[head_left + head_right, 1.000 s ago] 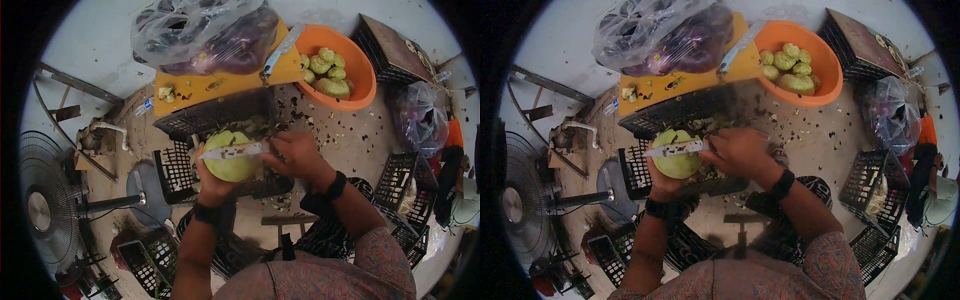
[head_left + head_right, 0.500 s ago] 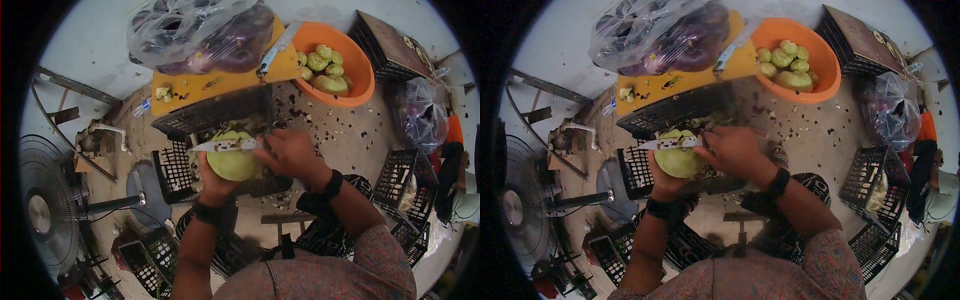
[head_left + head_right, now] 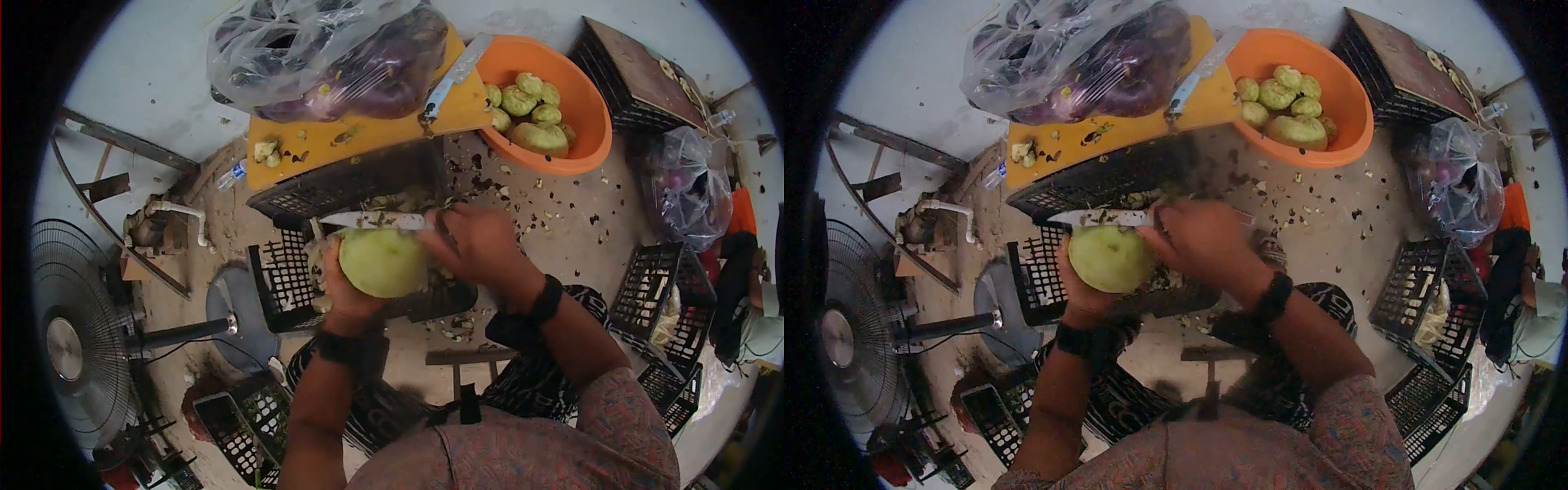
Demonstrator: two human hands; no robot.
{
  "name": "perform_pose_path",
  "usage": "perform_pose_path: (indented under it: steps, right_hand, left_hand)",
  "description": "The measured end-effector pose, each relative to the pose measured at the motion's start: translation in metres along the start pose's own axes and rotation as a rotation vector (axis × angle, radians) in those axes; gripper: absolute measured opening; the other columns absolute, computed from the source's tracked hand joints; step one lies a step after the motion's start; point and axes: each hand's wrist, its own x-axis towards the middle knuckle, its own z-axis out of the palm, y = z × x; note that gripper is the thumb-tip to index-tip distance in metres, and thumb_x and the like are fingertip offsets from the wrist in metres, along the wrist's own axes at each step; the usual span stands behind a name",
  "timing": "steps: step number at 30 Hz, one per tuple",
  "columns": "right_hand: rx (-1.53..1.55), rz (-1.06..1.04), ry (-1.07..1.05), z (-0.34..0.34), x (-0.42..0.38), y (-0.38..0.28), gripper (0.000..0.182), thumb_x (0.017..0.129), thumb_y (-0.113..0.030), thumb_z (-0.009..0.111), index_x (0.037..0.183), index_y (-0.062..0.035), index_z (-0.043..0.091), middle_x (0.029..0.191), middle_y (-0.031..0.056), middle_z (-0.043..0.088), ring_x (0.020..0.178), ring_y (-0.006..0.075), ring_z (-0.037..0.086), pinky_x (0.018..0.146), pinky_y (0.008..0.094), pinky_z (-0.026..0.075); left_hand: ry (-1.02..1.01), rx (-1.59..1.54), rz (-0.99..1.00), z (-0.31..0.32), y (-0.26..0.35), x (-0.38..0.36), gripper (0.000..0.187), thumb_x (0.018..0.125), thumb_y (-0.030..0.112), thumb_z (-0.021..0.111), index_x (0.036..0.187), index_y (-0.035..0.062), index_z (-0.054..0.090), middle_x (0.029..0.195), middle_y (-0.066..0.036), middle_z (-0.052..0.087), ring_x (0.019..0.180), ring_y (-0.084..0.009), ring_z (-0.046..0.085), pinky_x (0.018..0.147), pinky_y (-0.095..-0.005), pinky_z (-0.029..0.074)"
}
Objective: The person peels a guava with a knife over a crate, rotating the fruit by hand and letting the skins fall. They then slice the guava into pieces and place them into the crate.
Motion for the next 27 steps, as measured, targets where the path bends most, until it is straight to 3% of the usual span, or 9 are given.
perform_pose_path:
  steps: [1, 9, 11, 13, 15, 17, 19, 22, 27]
  right_hand:
    - [-0.001, 0.002, 0.001, 0.001, 0.001, 0.0, 0.027, 0.081, -0.032, 0.068, 0.082, -0.0042, 0.066, 0.062, 0.0086, 0.057, 0.054, 0.0301, 0.058, 0.049, 0.0392, 0.046]
    - [0.168, 0.303, -0.124, 0.009, -0.003, 0.007, 0.028, 0.084, -0.032, 0.064, 0.078, -0.0052, 0.063, 0.06, 0.0127, 0.059, 0.056, 0.0328, 0.059, 0.052, 0.0414, 0.046]
    - [0.148, 0.294, -0.126, 0.007, -0.006, 0.004, 0.028, 0.083, -0.032, 0.065, 0.077, -0.0052, 0.062, 0.06, 0.0126, 0.058, 0.056, 0.0328, 0.059, 0.051, 0.0414, 0.046]
    - [0.123, 0.275, -0.122, 0.005, -0.007, 0.002, 0.028, 0.082, -0.032, 0.065, 0.075, -0.0051, 0.061, 0.061, 0.0125, 0.058, 0.056, 0.0328, 0.059, 0.051, 0.0415, 0.045]
    - [0.023, 0.212, -0.177, 0.005, -0.009, 0.001, 0.039, 0.085, -0.045, 0.057, 0.077, -0.0068, 0.062, 0.07, 0.0135, 0.062, 0.061, 0.0344, 0.06, 0.056, 0.0465, 0.045]
    - [-0.017, 0.171, -0.169, 0.005, -0.01, 0.0, 0.038, 0.084, -0.044, 0.058, 0.077, -0.0077, 0.062, 0.071, 0.0125, 0.061, 0.061, 0.0332, 0.061, 0.055, 0.0457, 0.045]
    - [-0.053, 0.135, -0.165, 0.005, -0.008, -0.001, 0.036, 0.084, -0.044, 0.059, 0.078, -0.0085, 0.062, 0.071, 0.0115, 0.061, 0.061, 0.0321, 0.061, 0.055, 0.0449, 0.045]
    - [0.007, 0.084, -0.141, 0.001, -0.007, -0.004, 0.032, 0.084, -0.041, 0.061, 0.08, -0.0093, 0.063, 0.07, 0.0102, 0.06, 0.06, 0.0302, 0.061, 0.054, 0.0435, 0.046]
    - [0.002, 0.016, -0.118, -0.004, -0.007, -0.006, 0.028, 0.084, -0.037, 0.062, 0.085, -0.0099, 0.066, 0.067, 0.008, 0.059, 0.059, 0.0283, 0.061, 0.054, 0.0425, 0.047]
  left_hand:
    - [-0.169, -0.002, -0.038, -0.004, -0.001, -0.001, 0.069, 0.089, 0.059, 0.031, 0.132, 0.0074, 0.046, 0.131, -0.016, 0.052, 0.119, -0.035, 0.05, 0.101, -0.051, 0.039]
    - [-0.126, -0.045, -0.016, 0.007, -0.004, -0.001, 0.068, 0.09, 0.057, 0.031, 0.136, 0.0096, 0.043, 0.137, -0.014, 0.046, 0.125, -0.0336, 0.046, 0.105, -0.0512, 0.035]
    - [-0.093, 0.006, -0.015, 0.01, -0.003, 0.0, 0.068, 0.089, 0.06, 0.031, 0.135, 0.0118, 0.044, 0.136, -0.012, 0.048, 0.123, -0.0326, 0.047, 0.103, -0.0516, 0.036]
    - [0.077, 0.007, 0.046, 0.014, -0.005, 0.0, 0.07, 0.088, 0.06, 0.035, 0.138, 0.0122, 0.041, 0.138, -0.012, 0.046, 0.125, -0.0321, 0.045, 0.104, -0.0521, 0.035]
    - [0.074, 0.068, 0.106, 0.008, -0.007, 0.0, 0.068, 0.088, 0.058, 0.04, 0.138, 0.012, 0.04, 0.138, -0.011, 0.045, 0.125, -0.0318, 0.045, 0.104, -0.0522, 0.035]
    - [0.074, 0.128, 0.159, 0.002, -0.007, 0.0, 0.068, 0.087, 0.056, 0.045, 0.138, 0.0119, 0.039, 0.139, -0.011, 0.044, 0.126, -0.0316, 0.044, 0.104, -0.0523, 0.035]
    - [-0.016, 0.251, 0.141, 0.0, -0.002, -0.002, 0.065, 0.085, 0.046, 0.055, 0.137, 0.0109, 0.039, 0.136, -0.012, 0.047, 0.123, -0.0311, 0.047, 0.103, -0.0508, 0.036]
    - [0.003, 0.279, 0.089, 0.006, -0.001, -0.005, 0.064, 0.081, 0.034, 0.061, 0.135, 0.0078, 0.04, 0.133, -0.013, 0.05, 0.121, -0.0304, 0.05, 0.103, -0.0478, 0.037]
    - [0.037, 0.271, 0.148, 0.007, -0.005, -0.003, 0.062, 0.079, 0.026, 0.059, 0.133, 0.0036, 0.042, 0.129, -0.014, 0.053, 0.119, -0.0296, 0.052, 0.103, -0.0448, 0.039]
